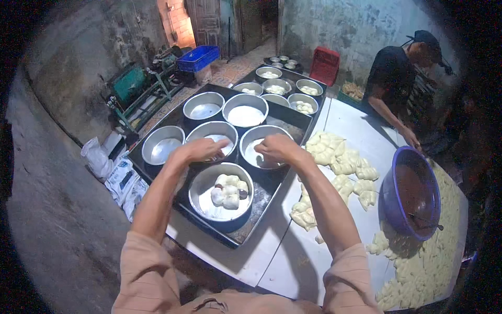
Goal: The person takes small pieces of dough from a table, places a chocolate-colored filling in the center from a large bowl, folds the dough over the filling, and places the shaped pieces into round baking tins.
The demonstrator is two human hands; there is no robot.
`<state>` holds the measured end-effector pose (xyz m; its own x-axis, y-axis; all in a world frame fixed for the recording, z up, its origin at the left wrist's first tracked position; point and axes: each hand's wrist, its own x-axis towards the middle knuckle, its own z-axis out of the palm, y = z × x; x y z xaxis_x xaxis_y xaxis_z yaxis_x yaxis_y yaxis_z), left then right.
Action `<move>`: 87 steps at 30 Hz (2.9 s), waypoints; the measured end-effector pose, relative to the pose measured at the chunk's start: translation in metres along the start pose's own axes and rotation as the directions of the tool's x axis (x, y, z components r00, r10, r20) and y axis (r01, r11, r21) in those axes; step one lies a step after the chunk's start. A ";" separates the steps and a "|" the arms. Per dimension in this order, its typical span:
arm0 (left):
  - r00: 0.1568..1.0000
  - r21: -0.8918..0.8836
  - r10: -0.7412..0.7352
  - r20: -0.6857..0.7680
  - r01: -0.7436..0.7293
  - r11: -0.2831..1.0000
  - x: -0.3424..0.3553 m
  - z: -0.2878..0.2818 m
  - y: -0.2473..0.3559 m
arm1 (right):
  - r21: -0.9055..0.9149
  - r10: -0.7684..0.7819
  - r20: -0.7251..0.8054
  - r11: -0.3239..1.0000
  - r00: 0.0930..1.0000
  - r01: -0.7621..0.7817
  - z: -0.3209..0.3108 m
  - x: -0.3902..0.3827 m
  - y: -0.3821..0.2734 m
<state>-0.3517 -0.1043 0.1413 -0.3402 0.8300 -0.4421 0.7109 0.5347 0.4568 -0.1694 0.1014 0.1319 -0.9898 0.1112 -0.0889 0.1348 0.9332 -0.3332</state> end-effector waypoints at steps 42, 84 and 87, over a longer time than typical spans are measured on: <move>0.725 0.299 0.461 -0.511 -0.352 0.887 -0.113 0.056 0.058 | -0.199 0.030 -0.041 0.979 0.999 -0.038 0.021 -0.043 0.002; 0.695 -0.029 0.371 -0.616 -0.490 0.871 -0.140 0.115 0.145 | 0.866 0.542 -0.453 0.458 0.708 0.203 0.079 -0.218 -0.039; 0.758 -0.105 0.474 -0.448 -0.571 0.814 -0.141 0.179 0.188 | 0.993 0.558 -0.087 -0.019 0.826 0.118 0.103 -0.259 -0.078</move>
<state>-0.0605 -0.1493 0.1514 -0.1966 0.9538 0.2274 0.7083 -0.0222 0.7056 0.0809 -0.0348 0.0843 -0.7460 0.6419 -0.1773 -0.0733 -0.3438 -0.9362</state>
